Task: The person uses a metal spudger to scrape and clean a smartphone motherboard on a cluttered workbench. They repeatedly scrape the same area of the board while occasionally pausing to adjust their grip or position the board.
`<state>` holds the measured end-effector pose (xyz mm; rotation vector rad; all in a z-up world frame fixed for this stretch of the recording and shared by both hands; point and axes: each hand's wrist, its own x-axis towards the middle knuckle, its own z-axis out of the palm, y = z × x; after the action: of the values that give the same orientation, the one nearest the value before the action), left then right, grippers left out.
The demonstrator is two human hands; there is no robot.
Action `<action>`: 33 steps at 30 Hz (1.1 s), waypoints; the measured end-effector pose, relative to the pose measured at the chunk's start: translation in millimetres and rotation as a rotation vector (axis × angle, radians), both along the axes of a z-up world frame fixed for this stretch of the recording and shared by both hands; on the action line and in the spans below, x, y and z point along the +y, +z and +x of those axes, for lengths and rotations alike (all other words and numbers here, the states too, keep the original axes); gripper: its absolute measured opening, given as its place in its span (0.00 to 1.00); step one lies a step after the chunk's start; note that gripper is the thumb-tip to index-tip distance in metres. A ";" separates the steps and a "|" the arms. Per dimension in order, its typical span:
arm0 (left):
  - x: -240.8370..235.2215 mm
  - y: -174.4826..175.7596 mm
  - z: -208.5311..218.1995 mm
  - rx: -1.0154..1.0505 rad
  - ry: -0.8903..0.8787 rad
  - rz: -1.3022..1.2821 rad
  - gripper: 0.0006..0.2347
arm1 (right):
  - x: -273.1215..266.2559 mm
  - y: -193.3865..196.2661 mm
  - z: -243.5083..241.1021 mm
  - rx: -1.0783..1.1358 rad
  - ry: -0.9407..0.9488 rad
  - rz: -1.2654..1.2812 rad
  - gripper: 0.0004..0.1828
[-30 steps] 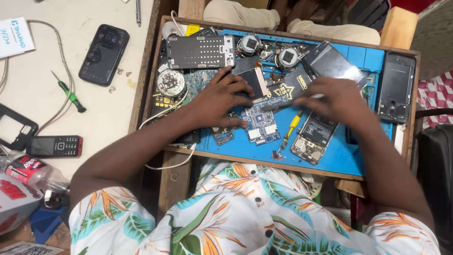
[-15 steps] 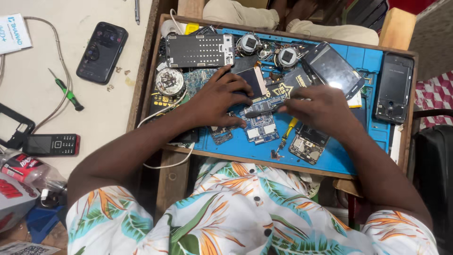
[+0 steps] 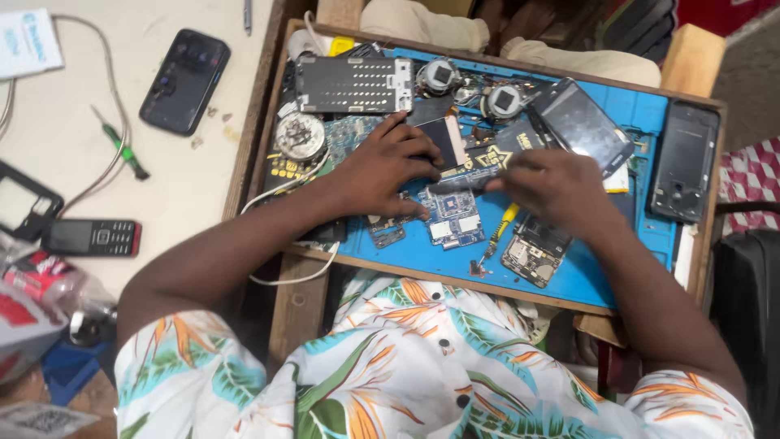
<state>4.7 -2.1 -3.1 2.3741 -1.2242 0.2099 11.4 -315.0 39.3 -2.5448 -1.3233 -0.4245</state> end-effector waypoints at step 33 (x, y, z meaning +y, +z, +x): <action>1.5 0.2 -1.4 0.036 -0.013 -0.018 0.23 | -12.1 22.7 1.4 0.333 -0.083 -0.035 0.15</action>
<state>3.3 -0.6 -2.8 2.3435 -1.2161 0.1718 12.8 -327.0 62.0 -2.5622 -1.1150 0.0114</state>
